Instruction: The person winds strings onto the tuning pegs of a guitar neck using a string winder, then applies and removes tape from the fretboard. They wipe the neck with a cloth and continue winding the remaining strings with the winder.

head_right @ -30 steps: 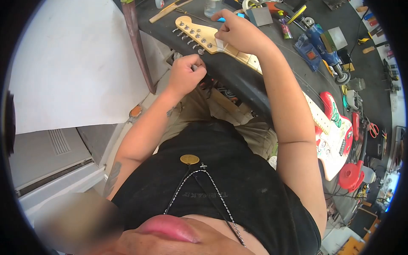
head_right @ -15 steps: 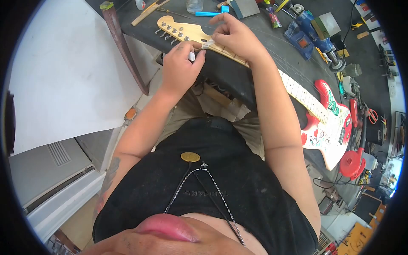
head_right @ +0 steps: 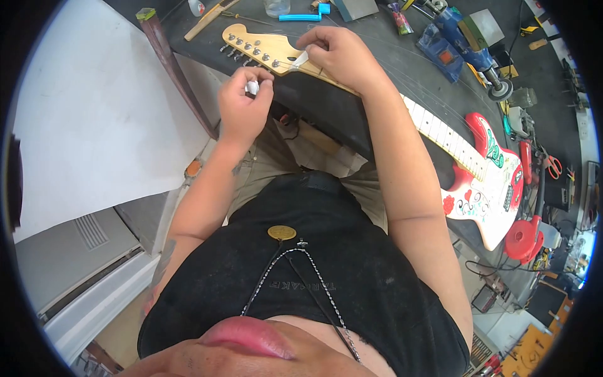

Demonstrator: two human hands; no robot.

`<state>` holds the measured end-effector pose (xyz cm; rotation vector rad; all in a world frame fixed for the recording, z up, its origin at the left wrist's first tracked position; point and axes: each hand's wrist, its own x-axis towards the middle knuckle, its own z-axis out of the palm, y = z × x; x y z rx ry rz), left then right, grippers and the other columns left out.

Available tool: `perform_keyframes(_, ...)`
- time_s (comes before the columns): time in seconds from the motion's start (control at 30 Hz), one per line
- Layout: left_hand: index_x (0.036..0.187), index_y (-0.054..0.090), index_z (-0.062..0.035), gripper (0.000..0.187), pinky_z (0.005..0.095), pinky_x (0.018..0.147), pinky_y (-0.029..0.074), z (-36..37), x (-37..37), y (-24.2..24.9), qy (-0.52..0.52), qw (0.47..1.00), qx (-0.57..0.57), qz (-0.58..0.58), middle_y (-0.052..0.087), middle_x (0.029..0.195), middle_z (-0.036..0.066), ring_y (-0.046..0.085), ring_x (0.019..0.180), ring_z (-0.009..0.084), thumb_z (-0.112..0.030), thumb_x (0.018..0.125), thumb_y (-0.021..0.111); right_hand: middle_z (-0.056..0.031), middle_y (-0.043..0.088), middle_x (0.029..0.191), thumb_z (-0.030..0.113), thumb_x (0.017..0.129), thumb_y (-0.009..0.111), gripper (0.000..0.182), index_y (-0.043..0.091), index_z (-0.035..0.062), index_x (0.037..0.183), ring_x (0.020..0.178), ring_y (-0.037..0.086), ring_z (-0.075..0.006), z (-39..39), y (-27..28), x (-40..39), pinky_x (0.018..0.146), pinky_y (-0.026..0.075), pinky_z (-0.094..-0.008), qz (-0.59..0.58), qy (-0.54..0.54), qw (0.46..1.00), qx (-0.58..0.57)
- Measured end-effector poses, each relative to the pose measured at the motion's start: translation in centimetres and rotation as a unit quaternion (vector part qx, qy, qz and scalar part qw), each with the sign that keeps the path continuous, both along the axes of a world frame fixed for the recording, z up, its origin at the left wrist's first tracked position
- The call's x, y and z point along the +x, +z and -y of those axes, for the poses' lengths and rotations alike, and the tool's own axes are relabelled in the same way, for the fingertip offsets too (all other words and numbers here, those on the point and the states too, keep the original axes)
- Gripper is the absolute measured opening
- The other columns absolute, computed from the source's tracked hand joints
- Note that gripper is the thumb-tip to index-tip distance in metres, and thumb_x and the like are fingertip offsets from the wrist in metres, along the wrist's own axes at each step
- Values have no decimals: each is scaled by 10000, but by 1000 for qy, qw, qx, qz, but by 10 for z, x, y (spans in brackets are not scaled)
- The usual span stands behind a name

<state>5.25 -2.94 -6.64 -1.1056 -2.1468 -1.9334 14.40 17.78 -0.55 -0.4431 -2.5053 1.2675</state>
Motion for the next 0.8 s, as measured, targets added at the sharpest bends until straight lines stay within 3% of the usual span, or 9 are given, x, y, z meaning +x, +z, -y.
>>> perform_keyframes(0.07,848,570,-7,161,284,730,491,4,3,-8,-41,999,3,-22,766,956,60,613,791,105,7,910,718,-102,740,929,117,958,656,243,773,12,1142,841,667,-151,2,4,3,798,545,-333,23,4,999,25)
perform_keyframes(0.2,905,592,-21,166,350,725,541,-8,12,-4,14,995,7,-102,786,996,102,695,775,214,-27,911,758,-87,747,960,105,961,666,245,752,15,1172,864,673,-142,1,-8,1,805,550,-333,-17,3,1000,-3)
perform_keyframes(0.23,940,619,-35,174,410,737,558,-12,12,1,25,992,-31,-120,772,967,119,709,785,294,-60,897,786,-75,747,974,106,963,681,252,736,14,1191,868,670,-138,0,-11,0,806,554,-335,-45,1,999,-17)
perform_keyframes(0.4,954,635,-51,179,466,726,549,-26,11,7,46,972,-111,-203,723,874,119,704,793,342,-91,886,796,-56,747,1012,116,967,725,294,693,11,1239,891,671,-130,2,-5,2,814,563,-331,-44,-13,996,-77)
perform_keyframes(0.5,966,629,-53,176,483,730,547,-29,16,9,58,961,-144,-228,710,864,121,705,811,361,-86,890,785,2,687,1012,69,1007,705,278,667,11,1276,905,610,-72,3,-3,3,796,511,-265,-32,-3,995,-90)
perform_keyframes(0.6,988,616,-43,183,490,737,546,-31,20,12,63,957,-154,-240,704,879,134,701,824,371,-69,892,770,-6,697,1033,69,1002,706,293,667,7,1286,919,624,-80,1,-6,1,817,521,-269,-37,0,996,-76)
perform_keyframes(0.67,1001,607,-34,196,497,742,546,-33,23,12,62,956,-153,-244,699,886,146,697,828,380,-63,889,765,-105,768,1065,157,951,735,362,688,-8,1270,981,714,-163,-1,-10,0,874,572,-334,-53,2,995,-83)
perform_keyframes(0.8,1019,554,12,252,523,764,548,-37,29,16,75,950,-170,-252,667,880,214,684,854,435,-52,875,749,-121,772,1113,182,940,730,395,693,-8,1285,1030,725,-182,0,-10,-1,916,572,-346,-58,-4,995,-87)
